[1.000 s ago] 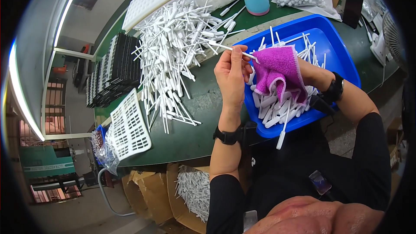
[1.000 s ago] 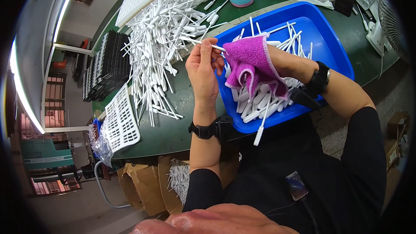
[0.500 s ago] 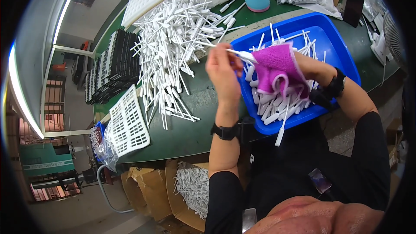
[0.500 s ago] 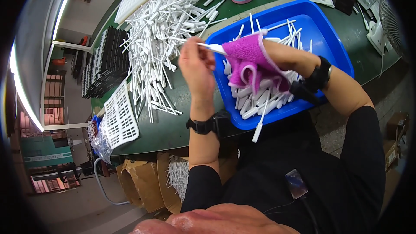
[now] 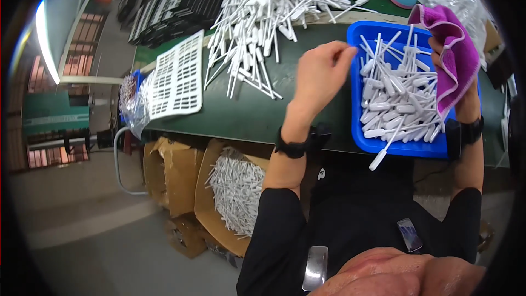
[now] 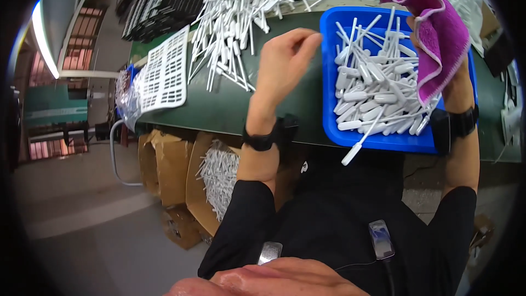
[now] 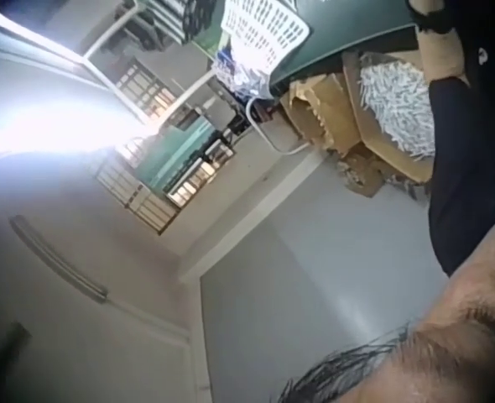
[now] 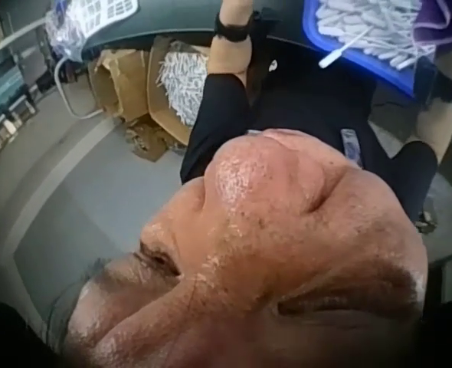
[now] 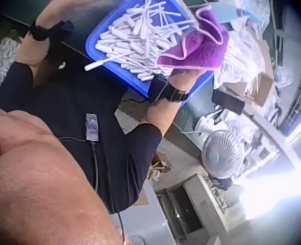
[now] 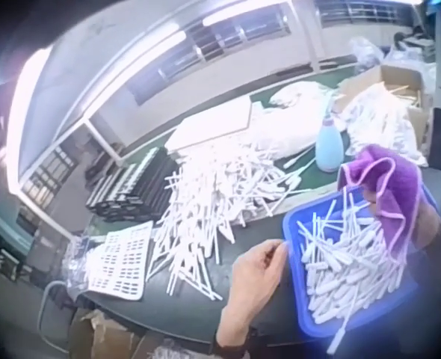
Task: The person picks up a white swab from a blue tray, wipes the tip with a purple cloth, and places it back into the tray. This process is repeated for several swabs, occasionally reaching into a cardboard box to retrieve more swabs to add to the tray.
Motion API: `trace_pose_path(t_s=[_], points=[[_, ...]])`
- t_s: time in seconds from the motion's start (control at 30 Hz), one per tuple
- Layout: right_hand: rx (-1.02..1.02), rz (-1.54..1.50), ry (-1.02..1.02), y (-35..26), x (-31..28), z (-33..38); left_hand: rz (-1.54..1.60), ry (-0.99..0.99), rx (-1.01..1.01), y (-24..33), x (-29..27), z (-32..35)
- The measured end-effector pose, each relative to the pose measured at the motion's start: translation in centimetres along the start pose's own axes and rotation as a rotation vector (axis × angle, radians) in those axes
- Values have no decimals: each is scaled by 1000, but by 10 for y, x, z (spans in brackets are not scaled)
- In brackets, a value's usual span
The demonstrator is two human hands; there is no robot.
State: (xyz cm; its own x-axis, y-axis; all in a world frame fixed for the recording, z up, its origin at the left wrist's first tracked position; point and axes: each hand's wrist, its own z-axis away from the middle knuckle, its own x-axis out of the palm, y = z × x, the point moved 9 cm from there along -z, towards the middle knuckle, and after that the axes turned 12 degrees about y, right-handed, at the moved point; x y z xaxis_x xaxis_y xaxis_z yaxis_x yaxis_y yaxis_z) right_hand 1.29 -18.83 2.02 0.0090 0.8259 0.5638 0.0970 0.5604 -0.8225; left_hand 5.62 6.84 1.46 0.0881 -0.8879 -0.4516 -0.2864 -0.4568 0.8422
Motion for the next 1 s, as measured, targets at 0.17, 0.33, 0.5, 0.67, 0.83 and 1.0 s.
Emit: trace_pose_path(t_s=[0.17,0.33,0.5,0.67,0.83,1.0], points=[[122,-142,33,16,-1,0,-689,369,-86,-74,-115,5],[295,-157,24,49,-26,-15,-938,276,-93,-116,-135,-22],[304,-204,71,56,-27,-12,-868,94,-138,-132,-122,-39],[274,-117,169,47,-26,-11,-50,45,-383,-127,-115,-34],[329,-148,168,49,-35,-13,717,-38,-456,-32,-48,-32],[316,-302,204,46,21,-20,1107,37,-516,-2,11,-42]])
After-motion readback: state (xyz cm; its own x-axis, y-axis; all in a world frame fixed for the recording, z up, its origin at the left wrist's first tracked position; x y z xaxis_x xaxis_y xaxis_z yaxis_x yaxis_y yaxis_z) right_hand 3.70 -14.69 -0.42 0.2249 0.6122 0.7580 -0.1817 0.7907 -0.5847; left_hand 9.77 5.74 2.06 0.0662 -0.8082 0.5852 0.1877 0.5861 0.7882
